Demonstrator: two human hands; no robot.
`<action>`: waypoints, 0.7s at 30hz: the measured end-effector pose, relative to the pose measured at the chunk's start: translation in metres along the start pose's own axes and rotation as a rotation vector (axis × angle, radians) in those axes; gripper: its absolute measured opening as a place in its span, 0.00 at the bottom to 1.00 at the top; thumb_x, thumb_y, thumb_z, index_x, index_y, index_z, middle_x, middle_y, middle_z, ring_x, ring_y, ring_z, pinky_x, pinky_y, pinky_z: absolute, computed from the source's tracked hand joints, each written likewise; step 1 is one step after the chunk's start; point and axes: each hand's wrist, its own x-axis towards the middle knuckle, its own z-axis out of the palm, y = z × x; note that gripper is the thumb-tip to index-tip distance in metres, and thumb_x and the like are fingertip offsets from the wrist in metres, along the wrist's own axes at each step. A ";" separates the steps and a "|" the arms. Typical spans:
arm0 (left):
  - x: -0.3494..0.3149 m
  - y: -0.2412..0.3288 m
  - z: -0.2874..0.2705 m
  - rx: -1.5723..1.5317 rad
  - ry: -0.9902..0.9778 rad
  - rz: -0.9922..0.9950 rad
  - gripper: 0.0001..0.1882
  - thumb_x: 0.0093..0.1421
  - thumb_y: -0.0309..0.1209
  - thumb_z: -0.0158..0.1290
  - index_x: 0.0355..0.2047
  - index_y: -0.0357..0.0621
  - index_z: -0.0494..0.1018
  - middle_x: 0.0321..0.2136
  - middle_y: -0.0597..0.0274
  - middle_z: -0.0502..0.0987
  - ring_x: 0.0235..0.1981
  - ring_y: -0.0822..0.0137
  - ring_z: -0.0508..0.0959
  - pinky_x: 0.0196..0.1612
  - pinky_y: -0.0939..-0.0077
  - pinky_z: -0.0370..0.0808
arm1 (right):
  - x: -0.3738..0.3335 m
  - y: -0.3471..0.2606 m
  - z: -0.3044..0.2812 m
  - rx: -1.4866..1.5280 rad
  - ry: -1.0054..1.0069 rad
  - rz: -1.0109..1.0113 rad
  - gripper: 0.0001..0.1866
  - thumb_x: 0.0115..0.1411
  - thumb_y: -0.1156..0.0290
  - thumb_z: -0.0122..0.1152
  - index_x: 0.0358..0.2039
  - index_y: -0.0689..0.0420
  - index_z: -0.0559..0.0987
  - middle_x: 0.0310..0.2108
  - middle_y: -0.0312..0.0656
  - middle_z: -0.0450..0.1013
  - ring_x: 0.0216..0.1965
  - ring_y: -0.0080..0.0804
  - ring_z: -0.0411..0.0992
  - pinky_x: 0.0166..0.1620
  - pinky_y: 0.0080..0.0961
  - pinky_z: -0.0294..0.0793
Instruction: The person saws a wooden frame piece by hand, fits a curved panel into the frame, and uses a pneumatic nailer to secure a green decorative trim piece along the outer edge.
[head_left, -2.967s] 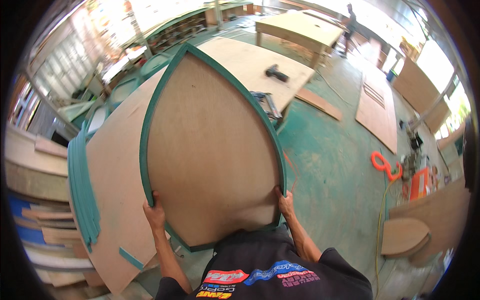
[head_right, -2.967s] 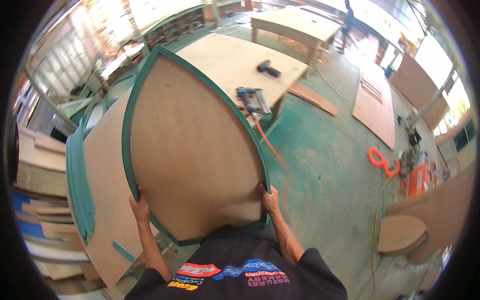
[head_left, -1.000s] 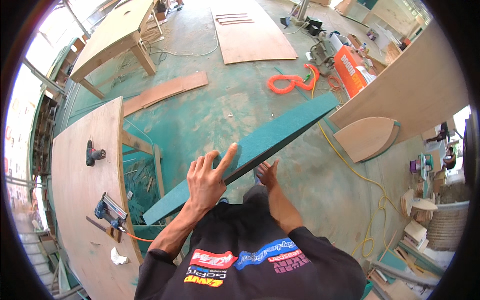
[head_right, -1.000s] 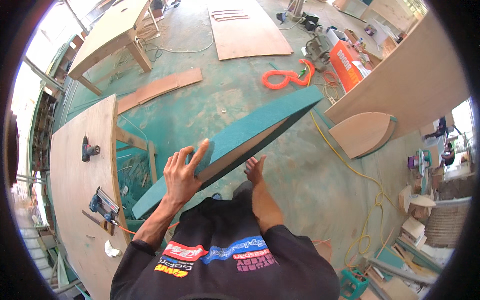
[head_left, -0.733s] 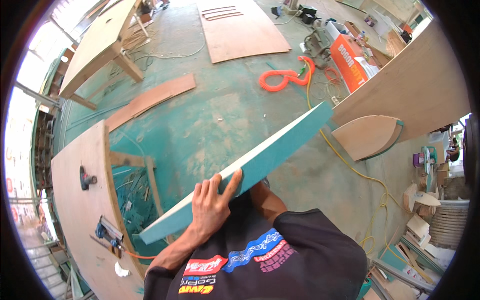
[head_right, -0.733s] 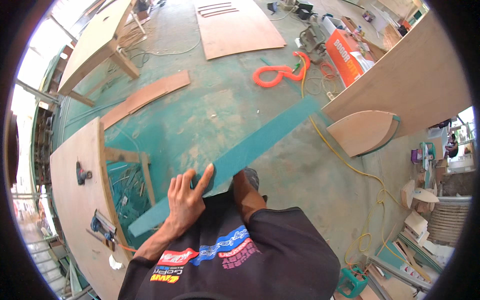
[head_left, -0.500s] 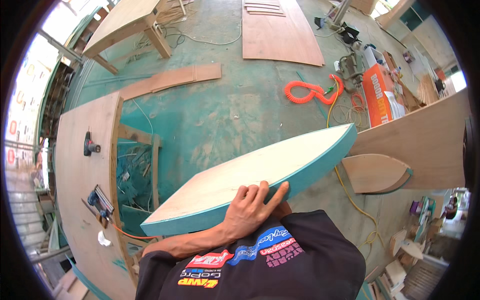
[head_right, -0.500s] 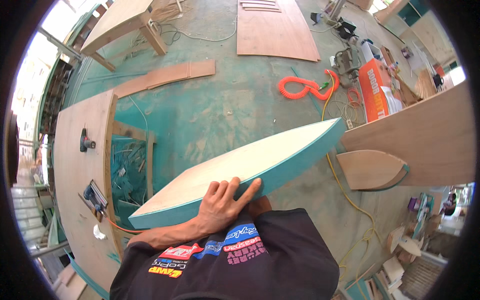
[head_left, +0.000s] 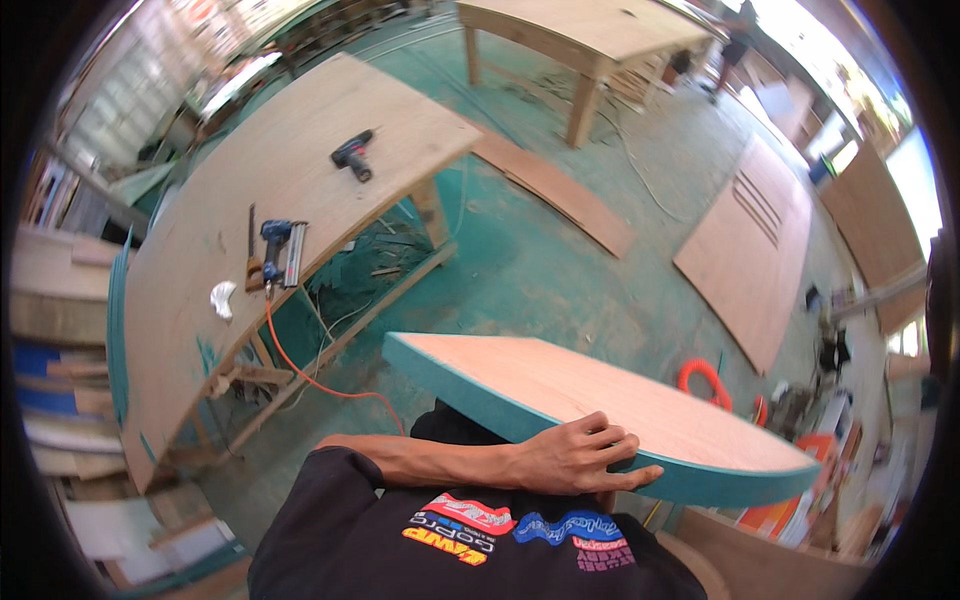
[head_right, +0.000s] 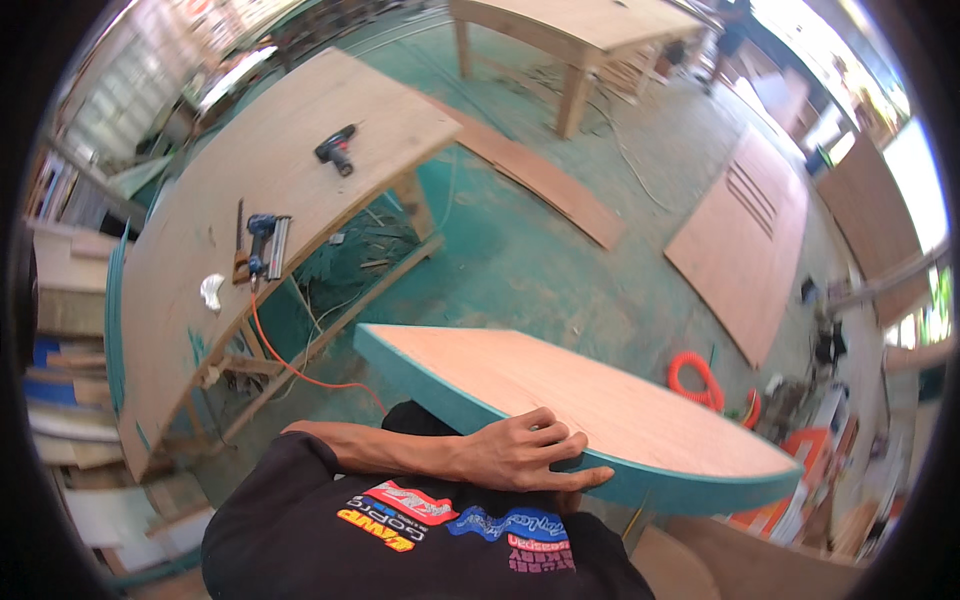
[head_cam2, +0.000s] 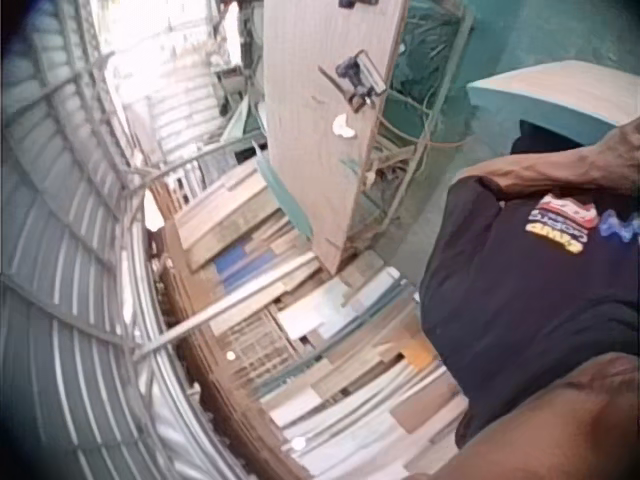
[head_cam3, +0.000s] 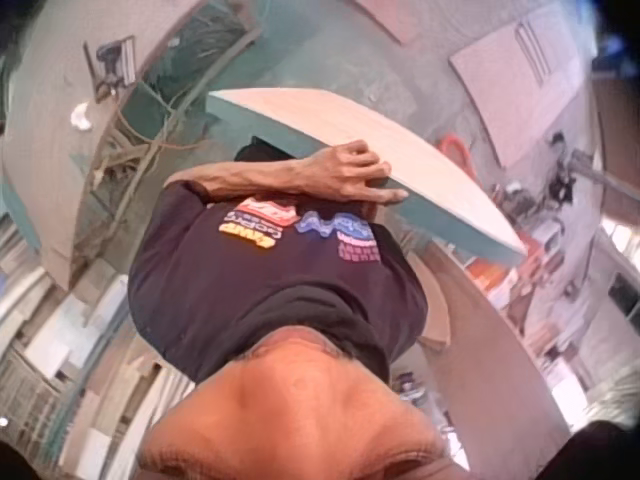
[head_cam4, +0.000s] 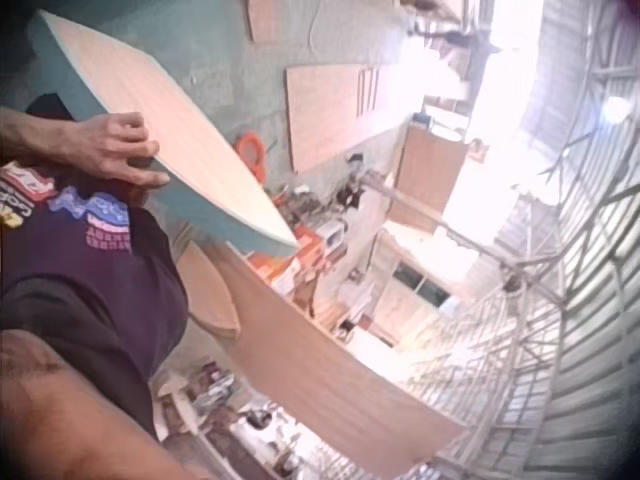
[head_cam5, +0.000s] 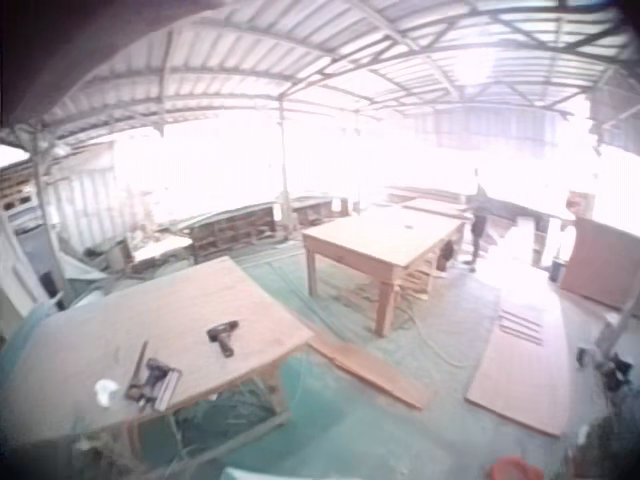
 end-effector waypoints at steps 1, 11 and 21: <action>0.004 -0.017 -0.013 -0.048 0.026 -0.022 0.35 0.53 0.32 0.58 0.64 0.60 0.68 0.39 0.60 0.72 0.35 0.69 0.73 0.40 0.72 0.73 | 0.008 -0.012 0.016 -0.049 -0.032 -0.053 0.37 0.64 0.41 0.46 0.65 0.55 0.67 0.61 0.44 0.67 0.58 0.47 0.67 0.59 0.51 0.67; -0.009 -0.252 -0.147 -0.272 0.380 -0.219 0.40 0.40 0.18 0.62 0.58 0.56 0.76 0.39 0.57 0.73 0.36 0.59 0.76 0.40 0.65 0.74 | 0.112 -0.120 0.214 -0.376 -0.305 -0.718 0.29 0.69 0.52 0.49 0.64 0.56 0.68 0.58 0.45 0.70 0.55 0.45 0.72 0.57 0.48 0.74; -0.050 -0.438 -0.207 -0.229 0.733 -0.631 0.28 0.39 0.14 0.50 0.46 0.35 0.77 0.42 0.48 0.79 0.41 0.58 0.80 0.48 0.69 0.76 | 0.120 -0.184 0.454 -0.185 -0.430 -0.302 0.40 0.70 0.37 0.39 0.66 0.62 0.65 0.65 0.41 0.63 0.63 0.40 0.63 0.68 0.37 0.59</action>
